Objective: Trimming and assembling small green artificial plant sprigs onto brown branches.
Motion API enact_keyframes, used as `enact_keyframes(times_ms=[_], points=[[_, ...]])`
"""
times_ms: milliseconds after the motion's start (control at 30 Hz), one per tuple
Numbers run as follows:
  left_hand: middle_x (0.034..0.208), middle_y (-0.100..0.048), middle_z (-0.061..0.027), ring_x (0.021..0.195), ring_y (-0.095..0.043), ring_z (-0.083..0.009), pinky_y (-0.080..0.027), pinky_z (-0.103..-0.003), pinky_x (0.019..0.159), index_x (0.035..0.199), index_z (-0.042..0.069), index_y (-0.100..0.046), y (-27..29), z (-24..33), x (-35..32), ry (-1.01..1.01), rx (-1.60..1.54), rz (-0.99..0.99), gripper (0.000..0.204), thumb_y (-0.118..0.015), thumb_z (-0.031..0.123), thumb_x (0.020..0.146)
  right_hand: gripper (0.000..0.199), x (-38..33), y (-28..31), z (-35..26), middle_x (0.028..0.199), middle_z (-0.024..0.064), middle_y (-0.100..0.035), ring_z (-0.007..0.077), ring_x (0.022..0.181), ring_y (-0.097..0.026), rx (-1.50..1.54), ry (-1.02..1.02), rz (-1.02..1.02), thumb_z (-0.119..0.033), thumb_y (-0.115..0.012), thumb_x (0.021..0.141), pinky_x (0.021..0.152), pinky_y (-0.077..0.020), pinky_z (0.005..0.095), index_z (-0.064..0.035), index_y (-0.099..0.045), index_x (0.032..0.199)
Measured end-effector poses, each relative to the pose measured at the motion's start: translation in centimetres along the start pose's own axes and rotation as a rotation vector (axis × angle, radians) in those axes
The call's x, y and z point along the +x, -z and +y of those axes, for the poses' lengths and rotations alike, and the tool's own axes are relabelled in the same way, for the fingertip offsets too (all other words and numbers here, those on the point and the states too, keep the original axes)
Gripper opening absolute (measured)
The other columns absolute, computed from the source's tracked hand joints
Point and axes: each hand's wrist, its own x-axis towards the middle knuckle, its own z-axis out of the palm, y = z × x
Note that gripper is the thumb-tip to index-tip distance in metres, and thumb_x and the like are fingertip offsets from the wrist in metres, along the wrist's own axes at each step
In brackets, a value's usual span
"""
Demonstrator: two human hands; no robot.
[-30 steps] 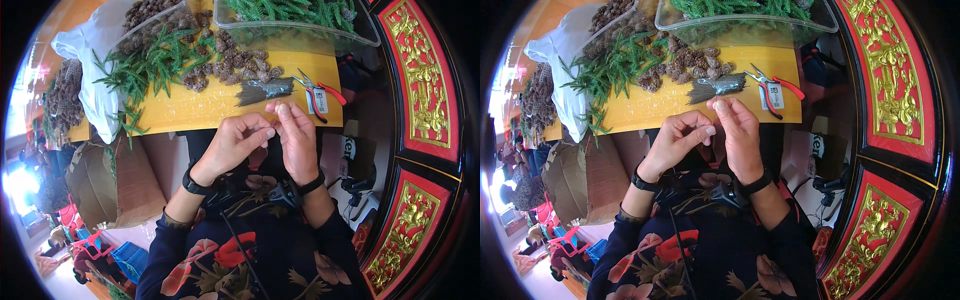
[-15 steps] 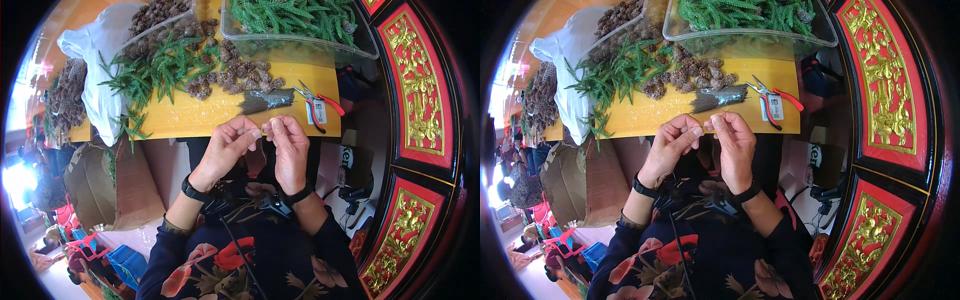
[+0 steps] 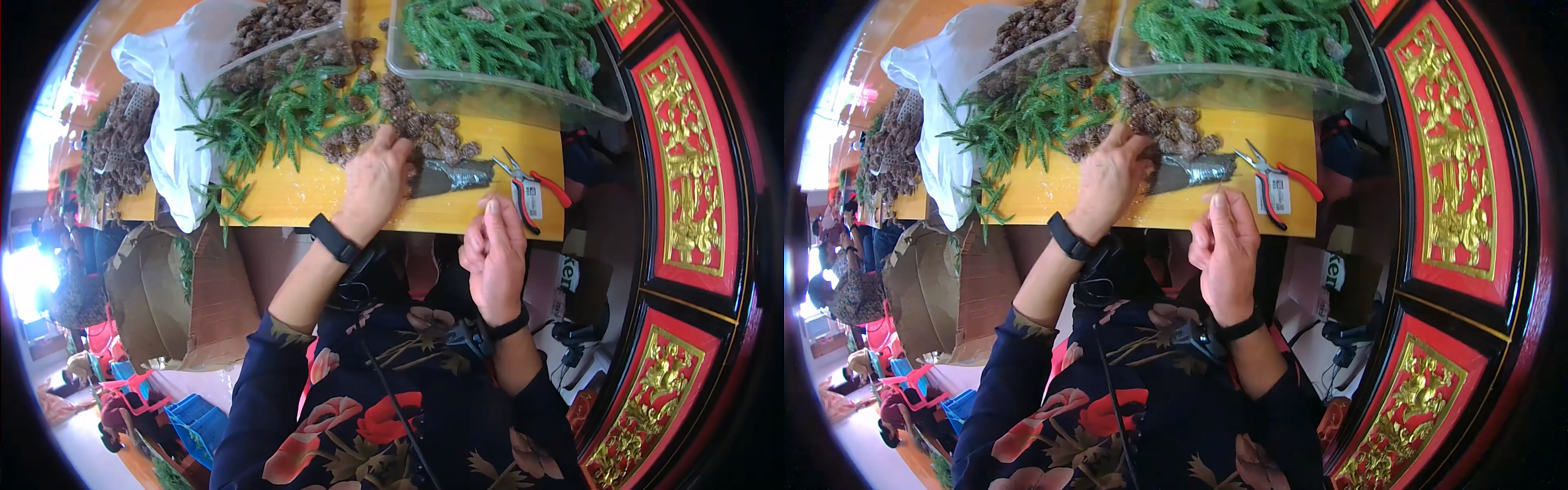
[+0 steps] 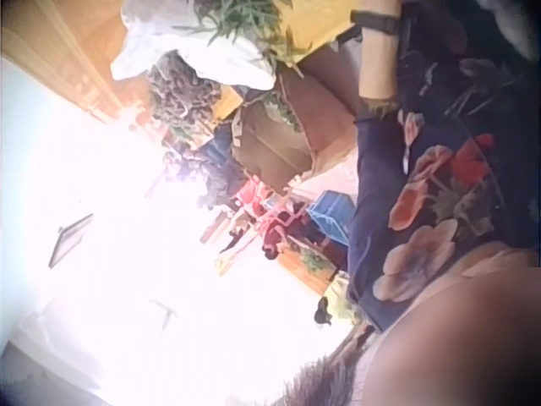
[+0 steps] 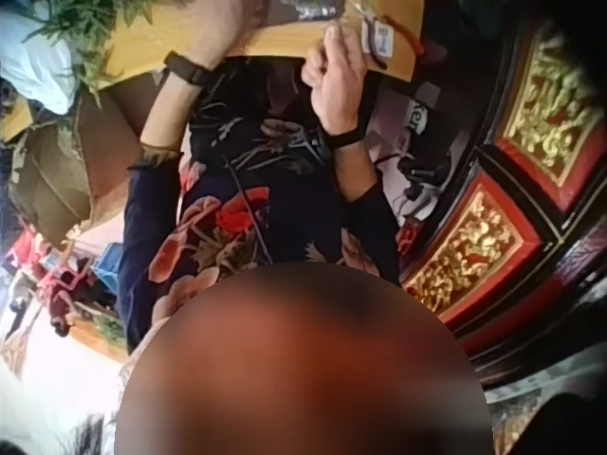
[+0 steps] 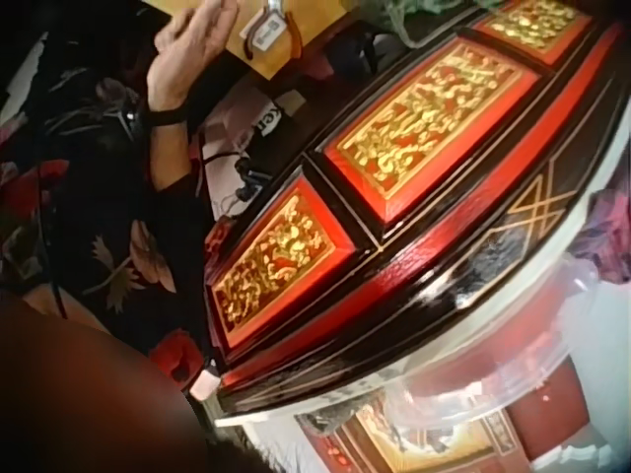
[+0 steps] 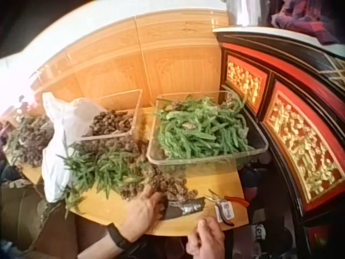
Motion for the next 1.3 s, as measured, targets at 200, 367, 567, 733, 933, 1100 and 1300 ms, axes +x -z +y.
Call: enact_keyframes(times_ms=[200, 367, 567, 733, 933, 1100, 1300], points=[[0.101, -0.062, -0.0062, 0.087, -0.062, -0.0155, -0.050, -0.029, 0.073, 0.106, 0.007, -0.067, 4.7, -0.7, -1.5, 0.235, -0.542, -0.077, 0.021, -0.070, 0.007, 0.085, 0.015, -0.3, -2.8, 0.3, 0.069, -0.0051, -0.046, 0.0003, 0.055, -0.034, -0.245, -0.038, -0.014, -0.017, -0.046, 0.104, 0.048, -0.0223, 0.0153, -0.0066, -0.057, 0.107], [0.103, -0.063, -0.0033, 0.094, -0.061, -0.0117, -0.050, -0.026, 0.080, 0.109, 0.004, -0.064, 8.0, -2.0, -5.8, 0.435, -0.840, -0.062, 0.023, -0.068, 0.001, 0.086, 0.014, -0.5, -6.3, 2.6, 0.070, -0.0045, -0.052, 0.0002, 0.060, -0.042, -0.596, 0.090, -0.136, -0.010, -0.050, 0.101, 0.051, -0.0297, 0.0149, -0.0023, -0.059, 0.109], [0.105, -0.062, -0.0010, 0.094, -0.058, -0.0067, -0.050, -0.021, 0.078, 0.117, 0.002, -0.058, 8.8, -5.2, -10.2, 0.534, -1.285, 0.143, 0.036, -0.070, -0.005, 0.084, 0.010, -0.6, -10.5, 6.8, 0.077, 0.0029, -0.065, 0.0051, 0.068, -0.059, -1.028, 0.417, -0.250, -0.002, -0.062, 0.093, 0.059, -0.0446, 0.0183, 0.0011, -0.065, 0.102], [0.104, -0.064, -0.0049, 0.096, -0.062, -0.0107, -0.049, -0.024, 0.089, 0.118, -0.001, -0.057, 11.3, -6.6, -10.7, 0.515, -1.396, 0.155, 0.038, -0.069, -0.008, 0.083, 0.007, -0.3, -12.2, 8.9, 0.074, 0.0043, -0.067, 0.0056, 0.065, -0.062, -1.166, 0.629, -0.277, 0.001, -0.067, 0.089, 0.058, -0.0462, 0.0191, 0.0009, -0.067, 0.096], [0.105, -0.064, -0.0043, 0.096, -0.061, -0.0099, -0.050, -0.024, 0.088, 0.118, -0.001, -0.058, 12.3, -7.5, -11.3, 0.480, -1.441, 0.161, 0.039, -0.070, -0.008, 0.083, 0.008, -0.4, -13.6, 9.6, 0.071, 0.0022, -0.065, 0.0040, 0.065, -0.061, -1.184, 0.642, -0.257, 0.000, -0.068, 0.088, 0.056, -0.0450, 0.0181, 0.0010, -0.067, 0.096], [0.105, -0.062, -0.0031, 0.097, -0.059, -0.0079, -0.051, -0.022, 0.084, 0.117, -0.001, -0.058, 12.3, -7.6, -11.4, 0.461, -1.411, 0.178, 0.038, -0.071, -0.009, 0.082, 0.006, -0.1, -13.9, 9.8, 0.069, -0.0004, -0.064, 0.0011, 0.061, -0.057, -1.175, 0.624, -0.251, 0.000, -0.068, 0.089, 0.053, -0.0416, 0.0163, 0.0005, -0.067, 0.094], [0.105, -0.062, -0.0041, 0.097, -0.059, -0.0082, -0.052, -0.022, 0.082, 0.113, -0.002, -0.058, 11.4, -7.4, -11.7, 0.469, -1.389, 0.212, 0.035, -0.071, -0.010, 0.081, 0.004, 0.2, -13.9, 10.1, 0.067, -0.0024, -0.062, -0.0006, 0.058, -0.053, -1.141, 0.633, -0.230, 0.000, -0.068, 0.089, 0.051, -0.0383, 0.0157, 0.0002, -0.066, 0.093]])
